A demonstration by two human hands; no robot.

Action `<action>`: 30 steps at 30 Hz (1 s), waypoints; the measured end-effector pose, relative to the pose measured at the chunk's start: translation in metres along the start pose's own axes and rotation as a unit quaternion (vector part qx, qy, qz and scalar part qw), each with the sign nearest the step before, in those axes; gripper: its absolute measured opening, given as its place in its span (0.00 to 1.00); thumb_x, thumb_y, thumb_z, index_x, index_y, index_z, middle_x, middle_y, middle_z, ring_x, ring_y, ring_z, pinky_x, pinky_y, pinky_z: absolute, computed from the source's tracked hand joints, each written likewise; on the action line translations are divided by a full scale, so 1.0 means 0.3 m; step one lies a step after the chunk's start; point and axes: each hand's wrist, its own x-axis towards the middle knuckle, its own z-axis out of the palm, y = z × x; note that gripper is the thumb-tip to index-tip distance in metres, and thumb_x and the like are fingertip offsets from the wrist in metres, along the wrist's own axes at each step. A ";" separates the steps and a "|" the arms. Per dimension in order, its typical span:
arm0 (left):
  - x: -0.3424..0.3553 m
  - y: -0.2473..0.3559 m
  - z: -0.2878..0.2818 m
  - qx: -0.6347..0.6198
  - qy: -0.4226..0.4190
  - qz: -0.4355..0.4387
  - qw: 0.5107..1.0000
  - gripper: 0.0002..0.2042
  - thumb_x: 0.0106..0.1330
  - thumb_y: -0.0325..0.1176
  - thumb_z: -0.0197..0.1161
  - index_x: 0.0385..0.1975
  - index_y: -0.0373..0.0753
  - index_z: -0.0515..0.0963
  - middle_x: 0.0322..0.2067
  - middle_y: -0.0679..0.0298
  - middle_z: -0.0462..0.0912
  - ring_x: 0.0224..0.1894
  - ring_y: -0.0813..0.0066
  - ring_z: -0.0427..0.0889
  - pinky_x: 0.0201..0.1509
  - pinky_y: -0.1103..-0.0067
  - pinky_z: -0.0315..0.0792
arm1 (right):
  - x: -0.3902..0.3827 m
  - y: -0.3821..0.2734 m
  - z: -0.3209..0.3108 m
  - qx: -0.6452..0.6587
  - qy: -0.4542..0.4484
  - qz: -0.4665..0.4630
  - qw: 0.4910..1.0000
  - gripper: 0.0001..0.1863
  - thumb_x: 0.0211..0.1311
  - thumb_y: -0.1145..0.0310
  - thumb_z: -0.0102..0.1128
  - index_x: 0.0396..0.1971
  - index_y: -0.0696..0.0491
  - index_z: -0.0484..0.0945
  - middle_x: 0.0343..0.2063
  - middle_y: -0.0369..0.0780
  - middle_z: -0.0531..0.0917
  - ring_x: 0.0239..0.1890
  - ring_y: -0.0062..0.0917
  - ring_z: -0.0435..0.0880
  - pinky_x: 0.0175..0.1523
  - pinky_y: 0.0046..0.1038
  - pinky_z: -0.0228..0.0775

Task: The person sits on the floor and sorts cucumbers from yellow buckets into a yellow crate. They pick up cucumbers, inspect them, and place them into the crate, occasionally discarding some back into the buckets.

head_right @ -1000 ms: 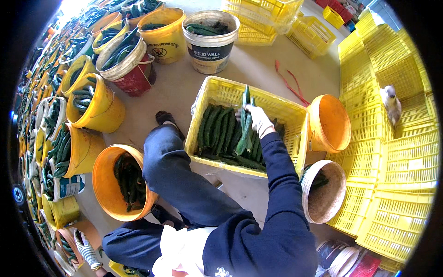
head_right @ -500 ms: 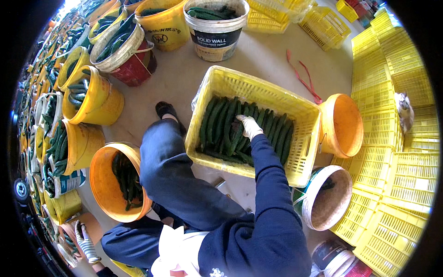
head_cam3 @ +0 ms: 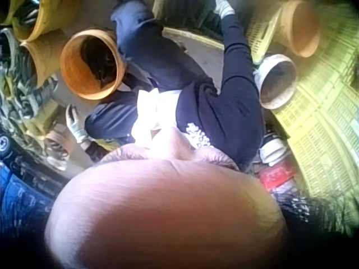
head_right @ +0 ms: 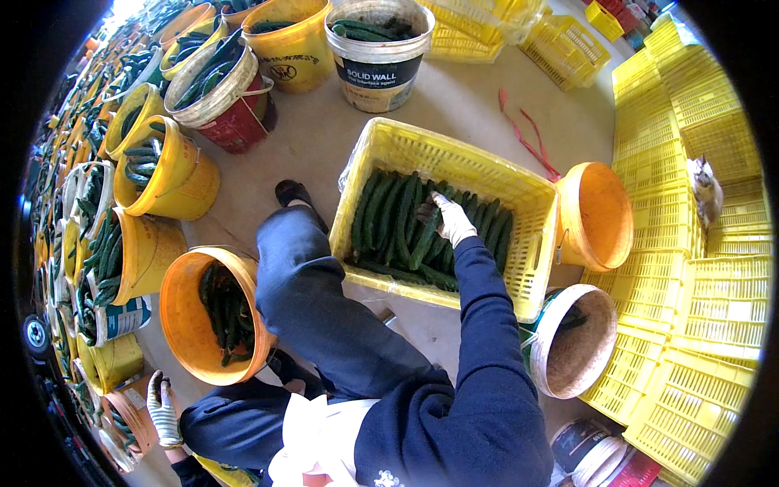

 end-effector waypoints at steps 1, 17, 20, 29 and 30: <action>-0.003 -0.011 0.009 -0.005 0.001 0.005 1.000 0.15 0.68 0.26 0.52 0.53 0.33 0.71 0.46 0.63 0.77 0.45 0.78 0.75 0.52 0.82 0.69 | 0.007 -0.006 -0.015 -0.020 0.016 -0.020 0.999 0.12 0.62 0.60 0.57 0.34 0.54 0.76 0.28 0.43 0.82 0.32 0.38 0.83 0.39 0.43 0.78; 0.000 0.703 0.262 0.142 0.013 0.433 0.890 0.22 0.57 0.33 0.65 0.51 0.35 0.71 0.44 0.51 0.78 0.47 0.56 0.78 0.54 0.71 0.70 | -0.741 0.040 1.285 -0.084 -0.397 -0.223 0.887 0.19 0.62 0.61 0.57 0.47 0.59 0.73 0.40 0.43 0.81 0.43 0.29 0.81 0.54 0.31 0.74; 0.040 0.747 0.257 0.184 0.099 0.476 0.854 0.25 0.50 0.40 0.69 0.48 0.37 0.73 0.38 0.50 0.79 0.41 0.50 0.77 0.46 0.66 0.72 | -0.927 0.320 1.501 -0.089 -0.496 -0.214 0.837 0.19 0.61 0.60 0.59 0.47 0.57 0.75 0.38 0.40 0.82 0.41 0.23 0.82 0.49 0.24 0.73; -0.387 0.012 -0.403 0.216 0.060 0.026 0.974 0.11 0.58 0.25 0.59 0.41 0.33 0.74 0.28 0.62 0.76 0.30 0.76 0.72 0.40 0.79 0.70 | -0.795 0.528 1.591 -0.164 -0.471 -0.055 0.865 0.18 0.63 0.66 0.57 0.51 0.55 0.71 0.43 0.39 0.79 0.47 0.25 0.78 0.55 0.26 0.70; -0.461 -0.050 -0.479 0.268 -0.007 -0.121 0.956 0.12 0.58 0.27 0.59 0.42 0.33 0.74 0.29 0.60 0.78 0.32 0.77 0.75 0.42 0.79 0.71 | -0.776 0.543 1.591 -0.158 -0.451 -0.035 0.878 0.17 0.63 0.67 0.56 0.50 0.55 0.72 0.42 0.40 0.80 0.46 0.27 0.79 0.55 0.27 0.70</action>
